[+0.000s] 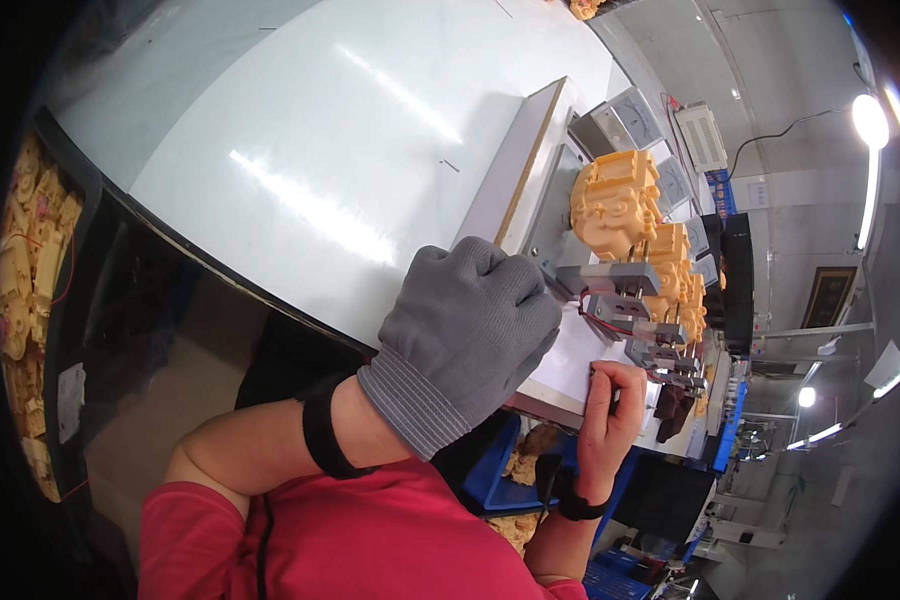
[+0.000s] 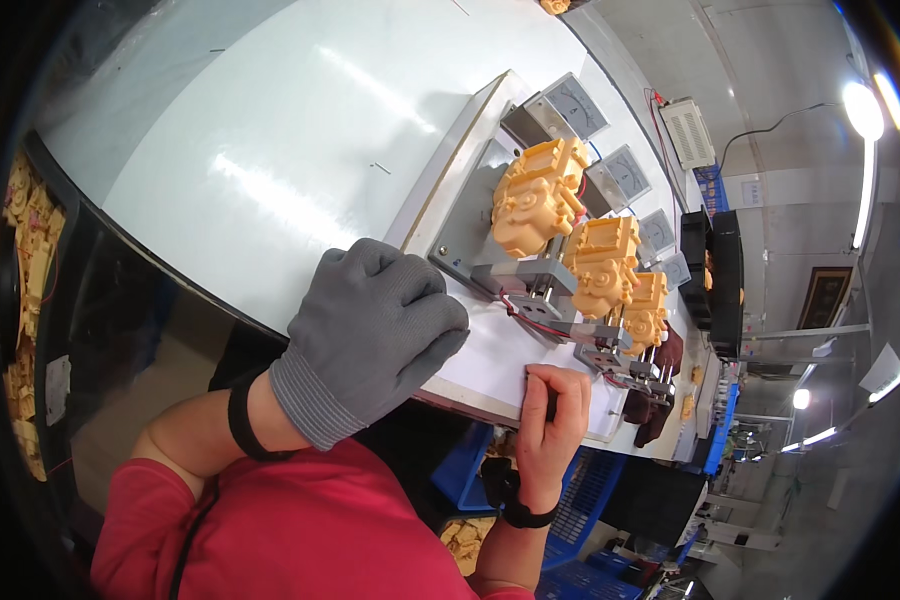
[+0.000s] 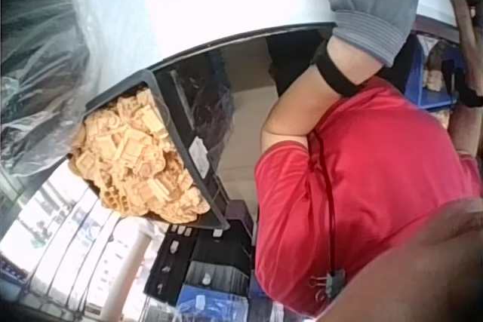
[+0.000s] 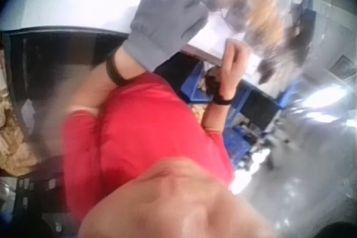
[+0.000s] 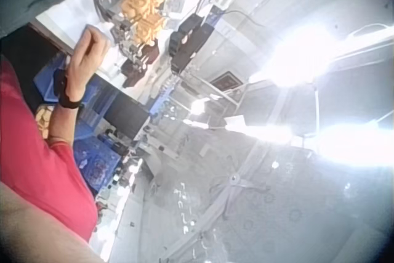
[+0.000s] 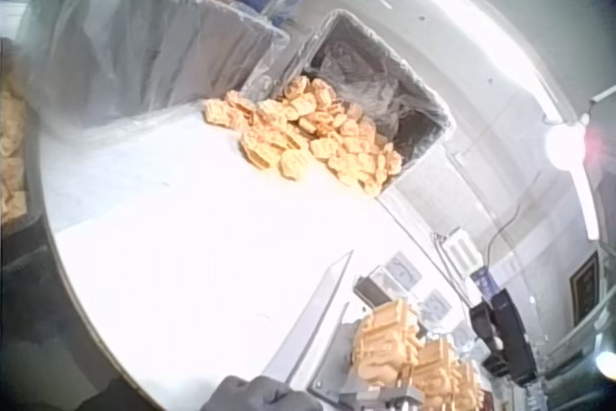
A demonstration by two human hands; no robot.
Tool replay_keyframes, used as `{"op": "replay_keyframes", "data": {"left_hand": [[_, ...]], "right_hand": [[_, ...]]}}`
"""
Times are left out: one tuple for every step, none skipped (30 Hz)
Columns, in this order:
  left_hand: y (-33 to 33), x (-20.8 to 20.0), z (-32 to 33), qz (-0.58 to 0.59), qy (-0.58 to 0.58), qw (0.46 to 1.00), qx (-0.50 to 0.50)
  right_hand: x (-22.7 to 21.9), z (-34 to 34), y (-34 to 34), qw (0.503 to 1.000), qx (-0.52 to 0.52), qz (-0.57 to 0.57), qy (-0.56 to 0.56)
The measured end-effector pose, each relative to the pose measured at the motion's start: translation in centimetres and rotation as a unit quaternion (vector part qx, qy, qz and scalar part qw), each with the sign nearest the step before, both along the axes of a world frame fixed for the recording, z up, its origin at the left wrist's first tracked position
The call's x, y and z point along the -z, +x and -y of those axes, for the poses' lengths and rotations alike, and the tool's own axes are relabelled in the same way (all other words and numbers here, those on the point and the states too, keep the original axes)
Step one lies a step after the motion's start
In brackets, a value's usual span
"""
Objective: The person places yellow plastic components onto a white testing board with metal clamps and wires. They secure the components in the clamps and adjust the setup, repeating the process for multiple units. The person wears a gray glove on their left hand while handling the parts.
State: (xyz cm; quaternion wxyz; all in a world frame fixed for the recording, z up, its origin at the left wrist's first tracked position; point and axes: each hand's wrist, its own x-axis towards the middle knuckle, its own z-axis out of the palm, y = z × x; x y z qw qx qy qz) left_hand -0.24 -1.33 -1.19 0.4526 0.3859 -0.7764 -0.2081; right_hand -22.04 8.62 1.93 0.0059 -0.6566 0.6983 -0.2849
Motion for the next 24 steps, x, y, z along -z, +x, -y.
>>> {"op": "replay_keyframes", "data": {"left_hand": [[0.0, 0.0, 0.0, 0.001, -0.002, 1.000, -0.001], [0.0, 0.1, 0.0, 0.002, -0.001, 1.000, -0.001], [0.0, 0.1, 0.0, 0.004, 0.000, 1.000, -0.001], [0.0, 0.1, 0.0, 0.005, 0.001, 1.000, -0.001], [0.0, 0.1, 0.0, 0.007, 0.004, 1.000, 0.000], [0.1, 0.0, -0.1, 0.009, 0.008, 1.000, 0.001], [0.1, 0.0, -0.1, 0.011, 0.011, 1.000, 0.002], [0.2, -0.1, -0.2, 0.013, 0.012, 1.000, 0.001], [0.2, -0.3, -0.1, 0.015, 0.012, 1.000, 0.001], [0.1, -0.4, -0.1, 0.018, 0.012, 1.000, 0.001], [0.1, -0.4, -0.2, 0.015, 0.021, 1.000, 0.002], [0.2, -0.5, -0.1, 0.017, 0.025, 1.000, 0.007], [0.1, -0.5, -0.1, 0.019, 0.029, 0.999, 0.013], [0.0, -0.5, -0.2, 0.016, 0.029, 0.999, 0.009], [-0.1, -0.7, -0.2, 0.019, 0.024, 0.999, 0.013], [0.0, -0.8, -0.1, 0.028, 0.016, 0.999, 0.016], [0.0, -1.0, -0.1, 0.032, 0.022, 0.999, 0.015], [0.0, -1.3, -0.2, 0.041, 0.025, 0.999, 0.014], [0.0, -1.5, -0.2, 0.052, 0.030, 0.998, 0.014], [-0.1, -1.3, -0.1, 0.055, 0.019, 0.998, 0.020], [-0.2, -1.4, -0.1, 0.060, 0.016, 0.998, 0.023], [-0.2, -1.7, -0.1, 0.065, 0.016, 0.997, 0.023], [-0.4, -1.7, -0.1, 0.071, 0.016, 0.997, 0.024], [-0.3, -1.8, -0.2, 0.090, 0.024, 0.995, 0.031]], "right_hand": [[0.0, 0.0, 0.0, 1.000, -0.001, -0.002, 0.000], [-0.1, 0.0, 0.1, 1.000, -0.002, -0.005, -0.001], [-0.1, 0.0, 0.1, 1.000, -0.003, -0.007, -0.001], [-0.1, 0.0, 0.2, 1.000, -0.001, -0.006, -0.002], [0.0, 0.0, 0.2, 1.000, 0.001, -0.005, -0.002], [-0.1, 0.0, 0.3, 1.000, 0.003, -0.004, -0.002], [-0.1, -0.1, 0.3, 1.000, 0.003, -0.003, -0.002], [-0.1, -0.1, 0.3, 1.000, 0.003, -0.002, -0.001], [-0.1, -0.1, 0.3, 1.000, 0.004, -0.001, -0.001], [-0.1, -0.1, 0.2, 1.000, 0.000, -0.003, -0.004], [-0.1, -0.1, 0.1, 1.000, -0.004, -0.005, -0.006], [0.1, -0.1, 0.1, 1.000, -0.003, -0.002, -0.013], [0.2, -0.1, 0.0, 1.000, -0.007, -0.003, -0.009], [-0.1, -0.1, -0.3, 1.000, -0.010, -0.004, -0.005], [-0.3, -0.2, -0.3, 1.000, -0.006, 0.000, -0.007], [-0.3, -0.1, -0.2, 1.000, -0.008, 0.013, -0.005], [-0.5, 0.0, -0.4, 1.000, -0.009, 0.019, -0.001], [-0.5, 0.0, -0.5, 1.000, -0.010, 0.022, -0.003], [-0.2, 0.0, -0.7, 1.000, -0.009, 0.027, -0.005], [-0.1, -0.1, -0.7, 0.999, -0.005, 0.039, -0.010], [0.1, 0.0, -0.8, 0.999, -0.009, 0.029, -0.024], [0.1, 0.1, -0.7, 0.999, -0.008, 0.030, -0.031], [0.3, 0.2, -0.8, 0.999, -0.004, 0.031, -0.037], [0.2, 0.3, -0.7, 0.999, -0.003, 0.024, -0.047]]}}
